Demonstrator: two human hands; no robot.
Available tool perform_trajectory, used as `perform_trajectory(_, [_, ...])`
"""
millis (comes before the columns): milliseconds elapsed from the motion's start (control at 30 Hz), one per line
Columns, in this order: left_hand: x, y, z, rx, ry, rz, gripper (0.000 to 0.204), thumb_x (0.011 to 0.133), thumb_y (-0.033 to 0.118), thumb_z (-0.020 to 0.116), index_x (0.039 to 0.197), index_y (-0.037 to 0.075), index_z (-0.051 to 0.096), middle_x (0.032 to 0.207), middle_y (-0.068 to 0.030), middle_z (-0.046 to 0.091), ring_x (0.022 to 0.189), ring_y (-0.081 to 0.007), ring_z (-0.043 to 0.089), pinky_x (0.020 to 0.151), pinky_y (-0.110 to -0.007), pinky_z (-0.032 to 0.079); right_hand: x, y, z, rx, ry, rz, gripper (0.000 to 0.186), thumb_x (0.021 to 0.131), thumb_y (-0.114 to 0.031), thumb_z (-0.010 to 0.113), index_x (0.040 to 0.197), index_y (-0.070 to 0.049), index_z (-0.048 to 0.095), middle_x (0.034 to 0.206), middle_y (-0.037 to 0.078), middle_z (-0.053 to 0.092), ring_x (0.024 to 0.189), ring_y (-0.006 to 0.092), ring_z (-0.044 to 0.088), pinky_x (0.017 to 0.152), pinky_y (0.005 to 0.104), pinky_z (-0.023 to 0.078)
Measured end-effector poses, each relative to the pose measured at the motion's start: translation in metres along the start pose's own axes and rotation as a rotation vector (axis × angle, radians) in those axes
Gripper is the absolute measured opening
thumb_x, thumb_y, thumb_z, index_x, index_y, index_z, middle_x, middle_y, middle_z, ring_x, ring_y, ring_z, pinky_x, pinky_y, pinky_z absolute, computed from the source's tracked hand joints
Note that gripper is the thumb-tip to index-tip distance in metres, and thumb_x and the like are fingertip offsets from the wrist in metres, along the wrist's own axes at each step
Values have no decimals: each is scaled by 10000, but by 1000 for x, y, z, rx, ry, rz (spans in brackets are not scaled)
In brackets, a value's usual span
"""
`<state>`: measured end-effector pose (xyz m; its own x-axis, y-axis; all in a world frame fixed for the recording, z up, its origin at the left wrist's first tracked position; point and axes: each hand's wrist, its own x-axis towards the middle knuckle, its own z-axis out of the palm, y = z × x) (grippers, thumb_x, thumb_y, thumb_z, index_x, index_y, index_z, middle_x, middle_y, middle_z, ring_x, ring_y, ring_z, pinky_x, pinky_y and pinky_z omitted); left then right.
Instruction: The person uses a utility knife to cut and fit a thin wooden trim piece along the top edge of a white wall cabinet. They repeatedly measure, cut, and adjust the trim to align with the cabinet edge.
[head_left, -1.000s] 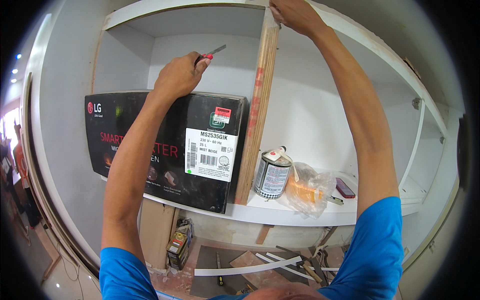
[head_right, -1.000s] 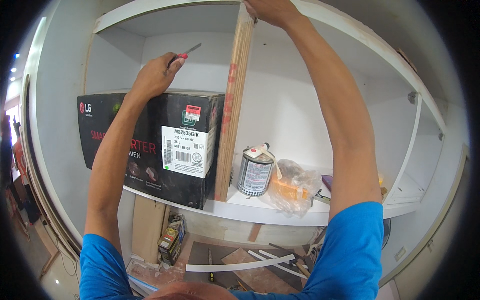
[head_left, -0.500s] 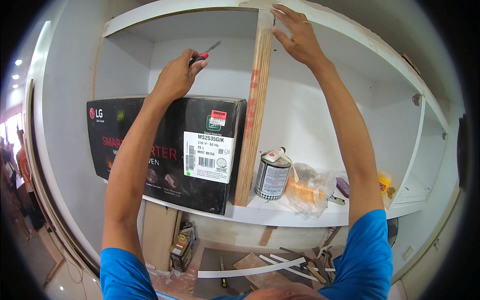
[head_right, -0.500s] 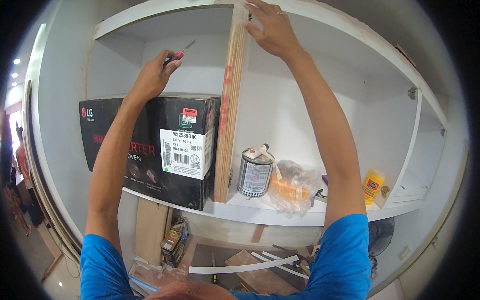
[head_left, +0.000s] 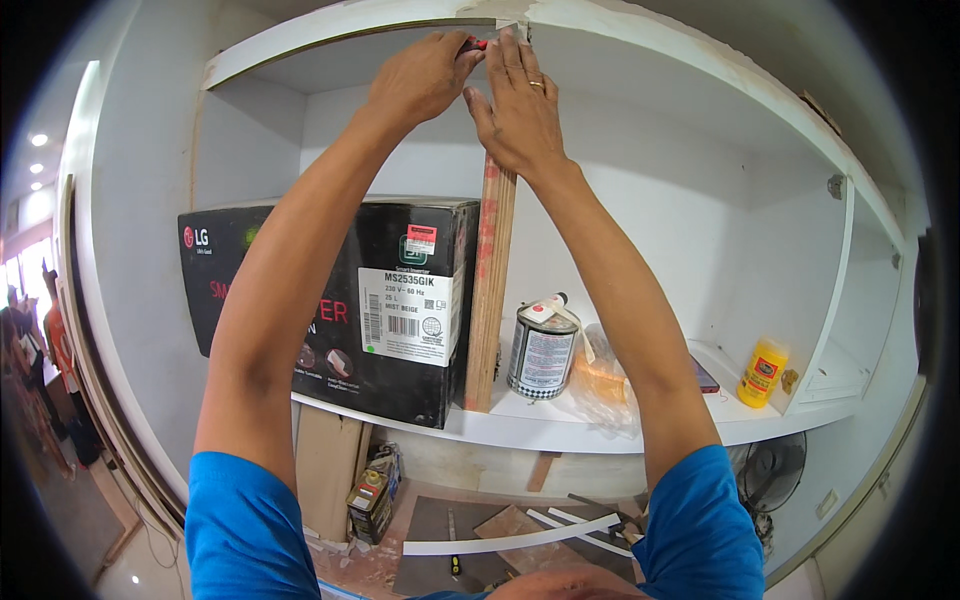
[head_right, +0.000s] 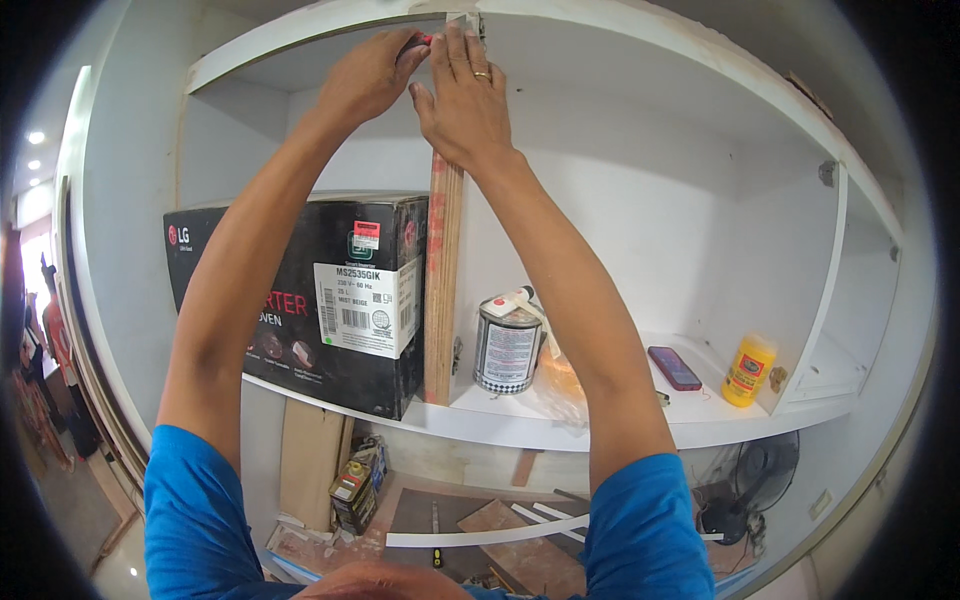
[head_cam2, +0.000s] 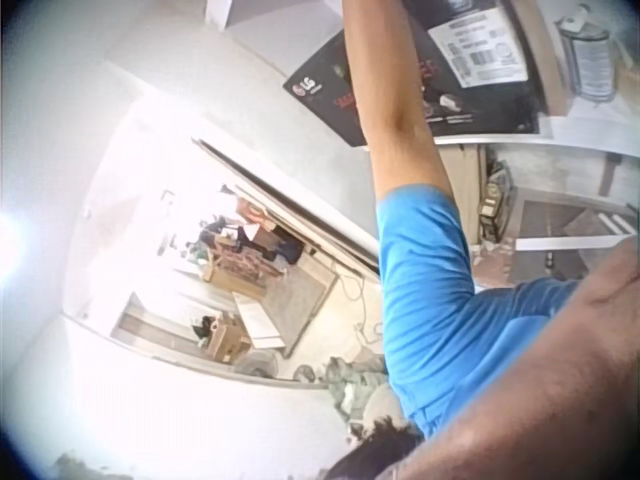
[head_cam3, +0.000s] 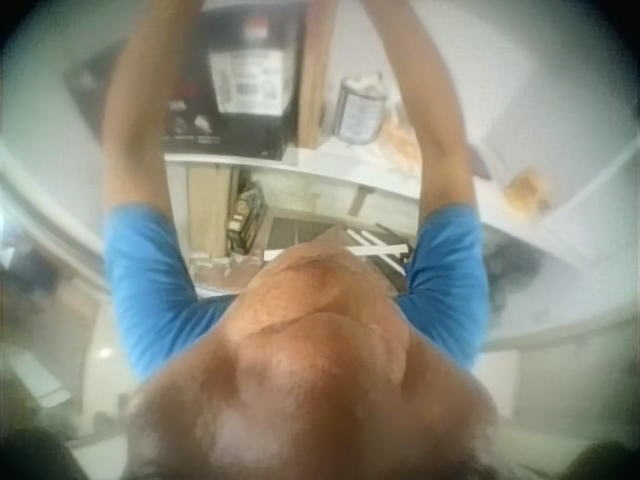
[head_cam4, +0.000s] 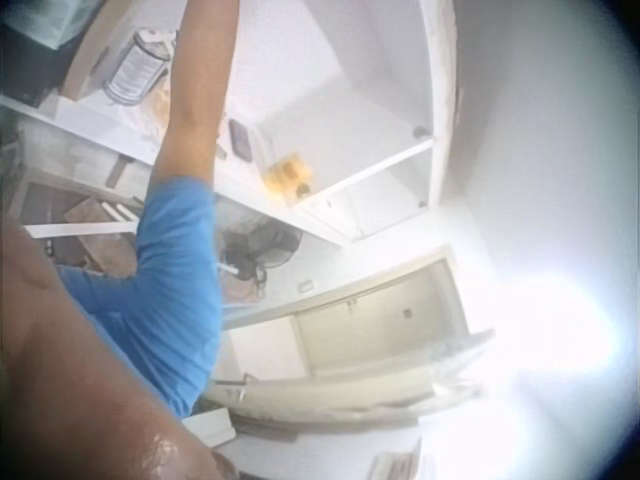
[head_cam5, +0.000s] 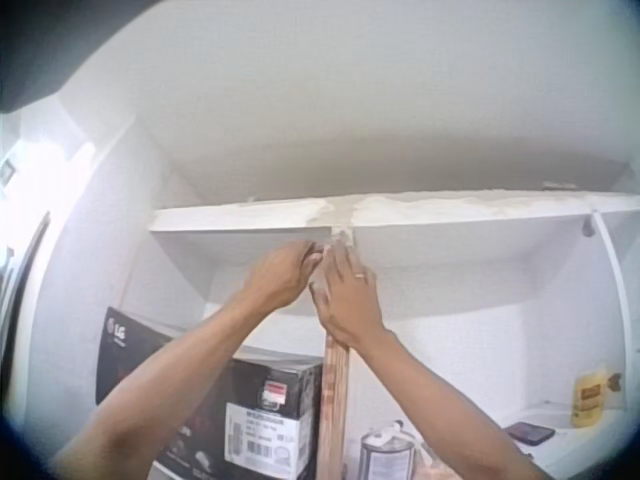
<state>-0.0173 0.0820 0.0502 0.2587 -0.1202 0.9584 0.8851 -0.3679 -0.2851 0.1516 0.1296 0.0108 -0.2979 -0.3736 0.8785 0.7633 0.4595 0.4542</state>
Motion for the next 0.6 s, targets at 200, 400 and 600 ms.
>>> perform_trajectory(200, [4,-7,12,40,15,34,396,1056,456,492,1238,142,650,1069,-151,699,987,-394,680,824,-513,551,0,-4,7,-2,-9,73,716,980,-354,554,1552,31,362,1664,212,284,1556,342,233,1194,519,261])
perform_trajectory(400, [8,-11,10,52,-13,40,389,1055,462,486,1244,166,655,1087,-138,703,1011,-390,676,820,-518,551,4,-9,4,-36,-17,91,709,964,-325,565,1546,27,369,1658,221,294,1540,375,257,1159,543,311])
perform_trajectory(600, [13,-8,4,95,-90,51,397,1052,468,486,1243,167,662,1116,-124,713,1039,-365,679,831,-508,551,6,-9,11,-115,2,99,715,943,-332,579,1532,30,395,1650,215,314,1532,375,271,1145,547,324])
